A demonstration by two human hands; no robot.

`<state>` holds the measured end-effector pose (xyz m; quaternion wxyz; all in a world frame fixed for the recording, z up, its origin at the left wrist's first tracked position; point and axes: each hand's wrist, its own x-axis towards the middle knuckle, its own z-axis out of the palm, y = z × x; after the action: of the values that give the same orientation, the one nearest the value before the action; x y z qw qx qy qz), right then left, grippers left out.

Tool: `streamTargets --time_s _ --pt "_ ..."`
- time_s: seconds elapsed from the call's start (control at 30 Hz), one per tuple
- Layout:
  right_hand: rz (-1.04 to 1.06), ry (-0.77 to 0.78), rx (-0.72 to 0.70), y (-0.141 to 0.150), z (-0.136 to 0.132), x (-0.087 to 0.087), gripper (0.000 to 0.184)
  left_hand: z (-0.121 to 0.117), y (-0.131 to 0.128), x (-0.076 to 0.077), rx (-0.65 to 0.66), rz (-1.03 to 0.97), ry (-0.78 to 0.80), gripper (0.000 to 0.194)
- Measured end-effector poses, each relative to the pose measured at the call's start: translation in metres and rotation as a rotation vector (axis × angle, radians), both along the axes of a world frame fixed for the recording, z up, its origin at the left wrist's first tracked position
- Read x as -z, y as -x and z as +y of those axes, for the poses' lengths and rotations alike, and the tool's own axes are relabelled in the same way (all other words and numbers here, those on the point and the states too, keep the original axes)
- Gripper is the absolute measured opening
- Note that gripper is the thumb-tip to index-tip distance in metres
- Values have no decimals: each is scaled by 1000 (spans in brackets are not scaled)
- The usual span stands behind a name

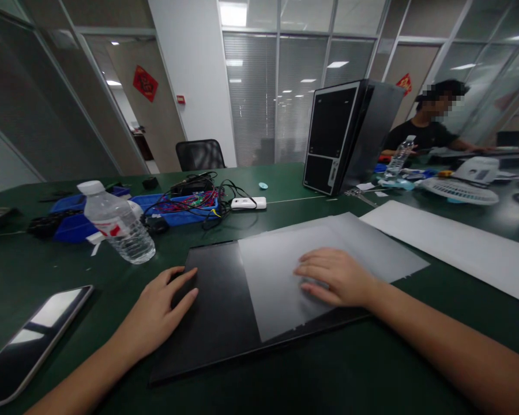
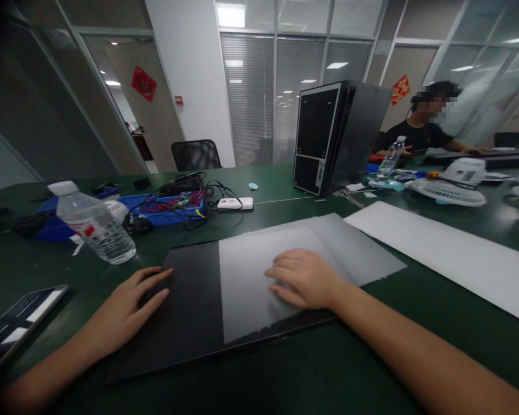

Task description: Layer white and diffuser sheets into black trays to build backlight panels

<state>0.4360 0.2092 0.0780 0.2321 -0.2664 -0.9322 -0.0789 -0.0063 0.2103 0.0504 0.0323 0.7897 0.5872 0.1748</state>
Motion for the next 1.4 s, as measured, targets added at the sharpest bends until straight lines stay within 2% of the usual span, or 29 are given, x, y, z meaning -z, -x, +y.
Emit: streamTargets --time_s 0.07,0.17,0.27,0.33,0.43,0.6,0.73,0.9,0.97,1.1,1.2,1.3,1.4 --pt "-10 -12 182 -25 16 3 36 0 0 -2 4 -6 8 68" --pt "-51 76 450 -66 38 9 38 -1 0 -2 10 13 16 71" --pt "-81 153 621 -94 49 13 42 -1 1 2 40 27 19 71" --pt "-89 169 675 -99 50 13 44 -1 2 5 52 26 16 71" --pt "-123 174 618 -83 43 9 43 -1 3 8 52 34 20 69" --pt "-192 167 460 -33 20 0 41 -4 0 6 58 77 44 70" --pt "-181 151 374 -7 6 -3 48 -5 -2 4 34 114 68 76" --pt "-157 210 175 -10 9 2 49 -2 0 5 2 95 71 69" --pt "-133 221 172 -20 15 4 46 -1 1 5 0 90 78 65" --pt "-63 185 369 -53 31 6 44 -1 3 5 6 68 88 64" --pt "-29 166 652 -82 43 9 50 -1 4 5 19 41 82 64" --pt "-59 228 921 -105 53 15 52 -1 3 5 15 25 90 59" --pt "-88 270 988 -115 59 22 50 -1 0 2 -22 1 113 61"
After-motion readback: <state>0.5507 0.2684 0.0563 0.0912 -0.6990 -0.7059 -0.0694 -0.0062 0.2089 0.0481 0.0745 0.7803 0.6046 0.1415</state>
